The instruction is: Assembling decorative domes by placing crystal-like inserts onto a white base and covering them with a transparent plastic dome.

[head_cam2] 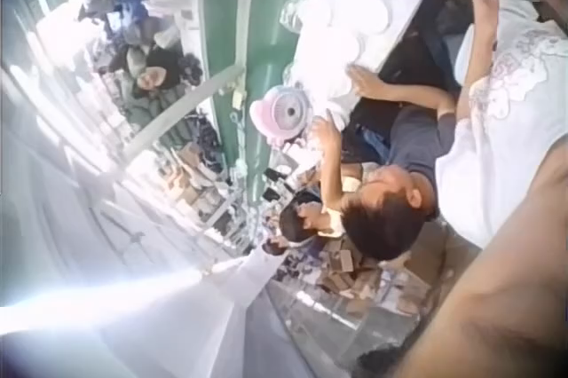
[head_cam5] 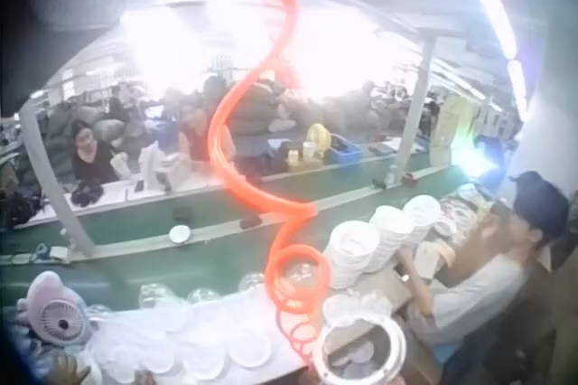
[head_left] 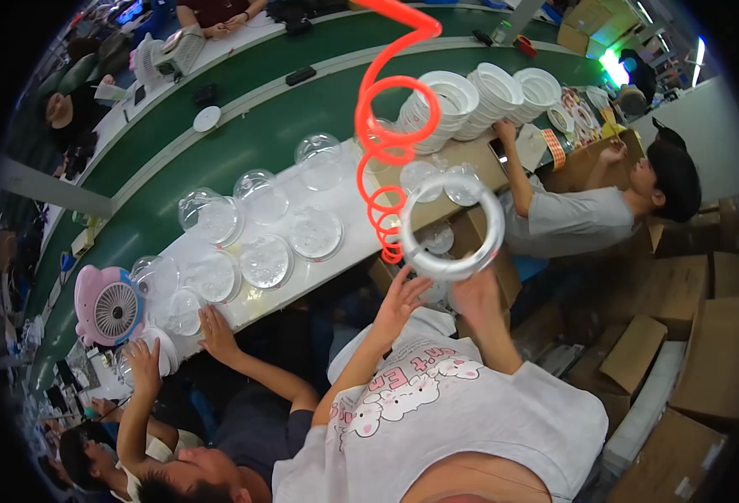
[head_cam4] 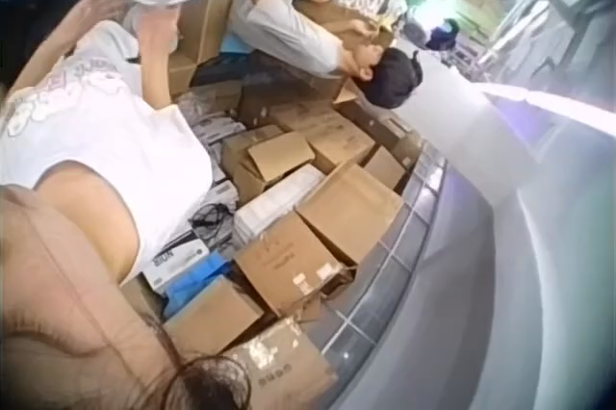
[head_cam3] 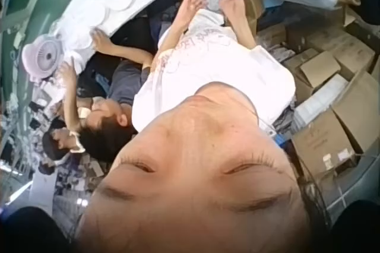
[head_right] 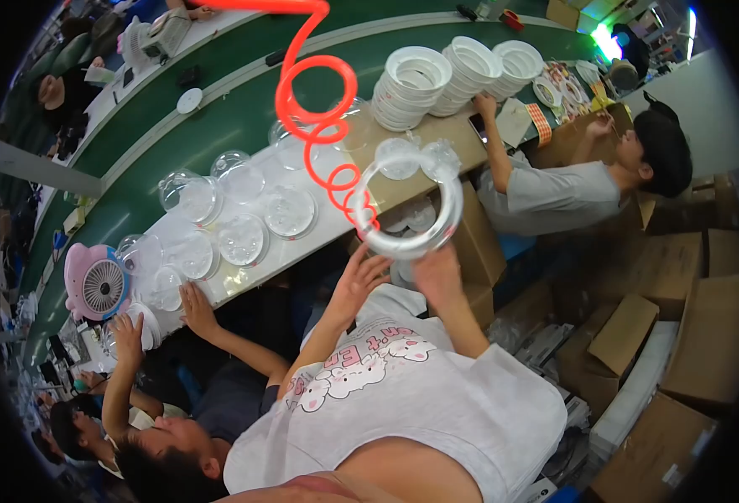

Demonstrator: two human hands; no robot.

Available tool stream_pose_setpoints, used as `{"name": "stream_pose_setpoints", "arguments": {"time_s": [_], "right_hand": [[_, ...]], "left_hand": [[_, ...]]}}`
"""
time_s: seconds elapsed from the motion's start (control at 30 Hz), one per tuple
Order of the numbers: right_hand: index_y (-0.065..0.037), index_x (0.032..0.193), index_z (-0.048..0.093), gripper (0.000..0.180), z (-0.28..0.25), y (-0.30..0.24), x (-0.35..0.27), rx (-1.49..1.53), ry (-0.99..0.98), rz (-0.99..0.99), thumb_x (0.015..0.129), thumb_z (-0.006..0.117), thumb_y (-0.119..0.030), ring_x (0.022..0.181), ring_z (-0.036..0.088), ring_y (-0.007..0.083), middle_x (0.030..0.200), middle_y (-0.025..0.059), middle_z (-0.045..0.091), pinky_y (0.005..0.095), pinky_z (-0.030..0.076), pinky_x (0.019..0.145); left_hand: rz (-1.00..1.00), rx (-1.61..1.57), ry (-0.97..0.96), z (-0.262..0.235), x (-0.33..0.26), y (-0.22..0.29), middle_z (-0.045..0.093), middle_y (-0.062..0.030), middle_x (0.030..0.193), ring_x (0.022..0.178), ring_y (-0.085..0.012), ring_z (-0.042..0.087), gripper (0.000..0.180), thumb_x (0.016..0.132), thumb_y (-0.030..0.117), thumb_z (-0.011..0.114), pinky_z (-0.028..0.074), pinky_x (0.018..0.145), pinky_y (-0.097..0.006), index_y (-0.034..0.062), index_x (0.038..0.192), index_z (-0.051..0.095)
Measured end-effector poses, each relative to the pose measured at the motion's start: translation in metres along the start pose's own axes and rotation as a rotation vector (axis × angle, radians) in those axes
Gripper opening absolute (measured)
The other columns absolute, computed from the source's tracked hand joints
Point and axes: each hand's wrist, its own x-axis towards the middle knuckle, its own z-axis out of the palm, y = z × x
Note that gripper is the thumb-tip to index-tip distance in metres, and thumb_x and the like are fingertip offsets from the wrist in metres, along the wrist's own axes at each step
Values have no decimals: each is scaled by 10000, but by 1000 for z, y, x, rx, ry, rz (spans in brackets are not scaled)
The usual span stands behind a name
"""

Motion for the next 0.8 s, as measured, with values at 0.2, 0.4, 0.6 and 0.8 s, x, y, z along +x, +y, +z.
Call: {"name": "stream_pose_setpoints", "arguments": {"time_s": [0.2, 0.4, 0.6, 0.8], "right_hand": [[-38, 853, 598, 137, -38, -3, -38, -603, -423, 384, 727, 651, -25, 1051, 513, 237, 1031, 147, 590, 317, 380, 910], [-33, 927, 590, 241, -84, -53, 80, -1571, -172, -232, 694, 538, -4, 806, 591, 171, 882, 75, 618, 275, 467, 695], [-99, 1125, 467, 430, -109, -59, 237, -2451, -313, -745, 710, 493, 10, 994, 515, 303, 1171, 119, 479, 386, 471, 729], [-124, 830, 588, 123, -126, -43, 294, -2712, -766, -646, 731, 517, -145, 837, 551, 266, 926, 107, 545, 374, 466, 670]], "left_hand": [[-49, -76, 163, 25, 9, 3, 559, -169, 987, 1015, -298, 533, 427, 808, 58, 539, 393, 911, -382, 3, 1179, 335], [-49, 147, 234, -2, -39, 29, 549, -233, 1018, 749, -297, 629, 456, 713, 5, 541, 524, 716, -388, -17, 1139, 380], [153, -221, 568, -77, -101, 51, 546, -147, 1004, 410, -85, 472, 632, 815, 365, 557, 443, 381, -208, 53, 1292, 282], [336, -539, 754, -97, -143, 42, 519, -116, 1035, 660, -141, 537, 488, 872, 195, 476, 501, 686, -257, 24, 1287, 284]]}}
